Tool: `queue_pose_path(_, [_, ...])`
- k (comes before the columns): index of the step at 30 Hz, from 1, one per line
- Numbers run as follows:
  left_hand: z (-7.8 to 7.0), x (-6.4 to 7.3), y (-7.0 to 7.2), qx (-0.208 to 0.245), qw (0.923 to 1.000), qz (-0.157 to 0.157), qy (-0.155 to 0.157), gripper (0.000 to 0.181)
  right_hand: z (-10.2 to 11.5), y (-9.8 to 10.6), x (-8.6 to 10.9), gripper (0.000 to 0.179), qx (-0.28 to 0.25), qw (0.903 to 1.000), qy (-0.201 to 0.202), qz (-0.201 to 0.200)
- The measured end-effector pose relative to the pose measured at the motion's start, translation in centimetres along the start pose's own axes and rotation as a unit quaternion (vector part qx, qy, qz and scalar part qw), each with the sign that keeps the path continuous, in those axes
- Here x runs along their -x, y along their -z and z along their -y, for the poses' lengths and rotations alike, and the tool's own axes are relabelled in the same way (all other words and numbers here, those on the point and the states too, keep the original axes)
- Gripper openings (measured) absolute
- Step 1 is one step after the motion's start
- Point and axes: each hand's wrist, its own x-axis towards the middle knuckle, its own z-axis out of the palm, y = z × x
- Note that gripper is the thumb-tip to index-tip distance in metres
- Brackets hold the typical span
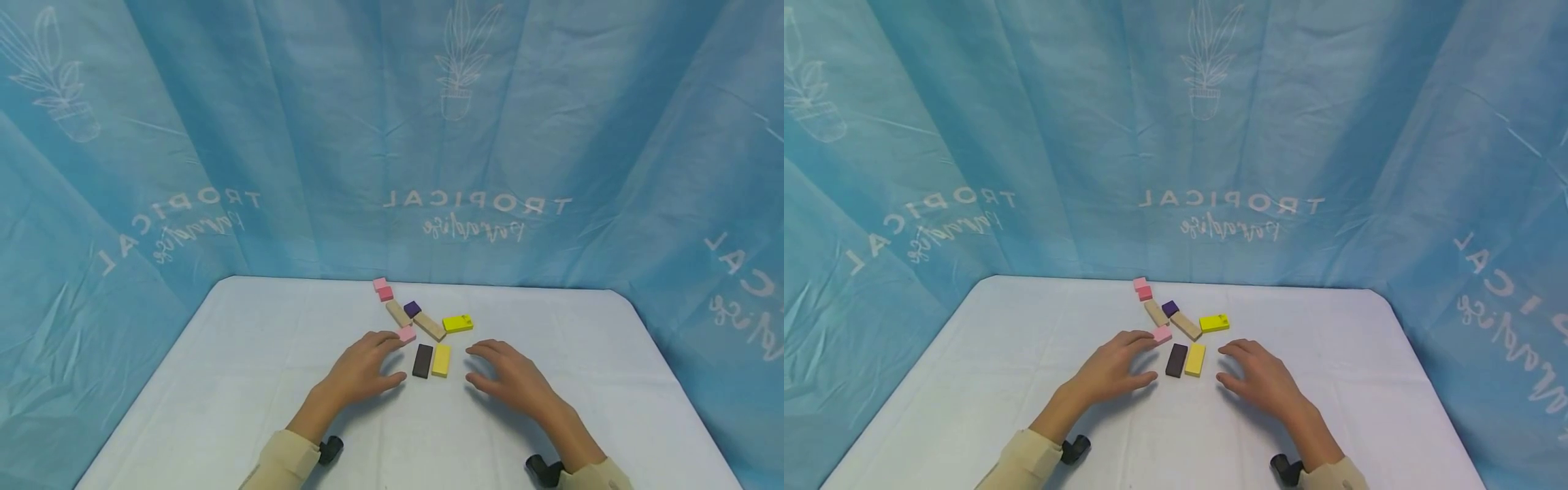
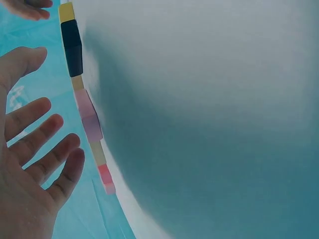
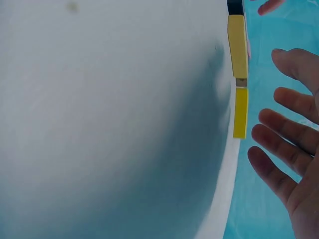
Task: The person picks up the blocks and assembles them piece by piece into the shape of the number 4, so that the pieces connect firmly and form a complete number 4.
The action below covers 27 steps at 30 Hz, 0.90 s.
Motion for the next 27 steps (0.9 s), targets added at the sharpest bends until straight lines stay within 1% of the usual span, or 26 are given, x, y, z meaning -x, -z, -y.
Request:
queue_pose_path(6, [-0.2, -0.4, -0.6, 0.0, 0.9999, 0.012, 0.01, 0.063, 0.4, -0.6, -0.7, 0.048, -0.003, 0.9999, 0.0, 0.011])
queue_pose_path(10, [-0.5, -0.7, -0.7, 0.0, 0.9997, 0.02, 0.013, 0.061, 0.6, -1.1, -1.2, 0.048, 0.003, 0.9998, 0.004, 0.017])
queue_pose_path(12, [-0.7, -0.9, -0.8, -0.002, 0.9997, 0.024, 0.01, 0.06, 0.9, -1.3, -1.4, 0.048, 0.007, 0.9997, 0.005, 0.021])
queue_pose_path(21, [-0.8, -1.7, -0.9, -0.015, 0.9995, 0.014, -0.025, 0.058, 1.8, -1.9, -2.3, 0.048, 0.017, 0.9988, 0.026, 0.038])
queue_pose_path(24, [-0.9, -2.0, -0.9, -0.019, 0.9988, 0.013, -0.043, 0.059, 2.1, -2.1, -2.5, 0.047, 0.018, 0.9987, 0.024, 0.041])
queue_pose_path(27, [-1.0, -2.3, -1.0, -0.038, 0.9973, 0.008, -0.063, 0.061, 2.2, -2.3, -2.7, 0.046, 0.013, 0.9985, 0.027, 0.046])
